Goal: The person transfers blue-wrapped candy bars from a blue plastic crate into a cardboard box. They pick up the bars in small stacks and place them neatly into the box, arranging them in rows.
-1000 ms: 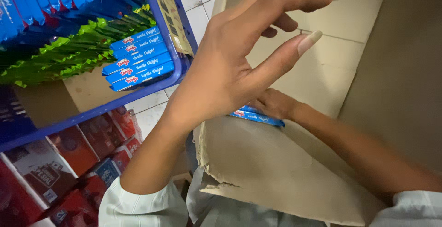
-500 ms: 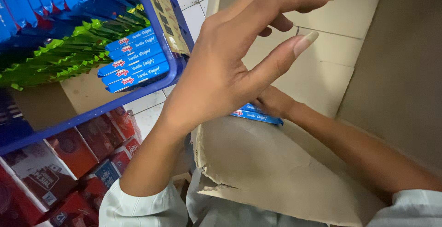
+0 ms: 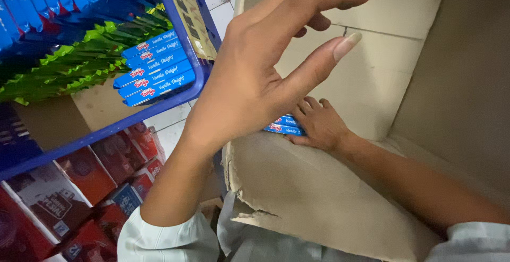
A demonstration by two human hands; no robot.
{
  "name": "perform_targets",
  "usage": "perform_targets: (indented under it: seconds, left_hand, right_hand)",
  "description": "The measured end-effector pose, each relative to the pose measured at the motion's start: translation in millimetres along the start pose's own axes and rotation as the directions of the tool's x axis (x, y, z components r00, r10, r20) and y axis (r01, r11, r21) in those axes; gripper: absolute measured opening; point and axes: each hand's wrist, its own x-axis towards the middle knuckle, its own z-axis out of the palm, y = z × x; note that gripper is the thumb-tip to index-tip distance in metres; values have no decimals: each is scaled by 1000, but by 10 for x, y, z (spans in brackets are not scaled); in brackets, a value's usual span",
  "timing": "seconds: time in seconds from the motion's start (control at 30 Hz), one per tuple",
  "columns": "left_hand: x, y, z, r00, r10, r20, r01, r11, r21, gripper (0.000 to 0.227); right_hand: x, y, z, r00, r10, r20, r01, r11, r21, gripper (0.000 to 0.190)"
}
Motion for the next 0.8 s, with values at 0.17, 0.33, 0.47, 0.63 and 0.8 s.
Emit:
perform_targets:
  seconds: [0.17, 0.33, 0.47, 0.63, 0.8]
  left_hand:
    - [26, 13, 23, 1000, -8, 5, 9, 1000, -30, 24]
    - [7, 10, 11, 1000, -1, -1, 1, 1000, 6, 25]
    - [20, 46, 13, 1000, -15, 8, 15, 1000, 2, 25]
    - [19, 60, 28, 999, -42, -5, 42, 999, 26, 27]
    - [11, 61, -7, 999, -42, -16, 43, 998, 38, 29]
  right_hand:
    - [-19, 136, 295, 984, -109, -141, 75, 970, -230, 78]
    - [11, 121, 212, 998, -52, -33, 46, 985, -165, 85]
    - [69, 122, 272, 994, -97, -46, 91, 990, -111, 83]
    - [144, 39, 165, 995, -98, 27, 99, 995, -10, 82]
    - [134, 38, 209, 995, -99, -20, 95, 986, -136, 94]
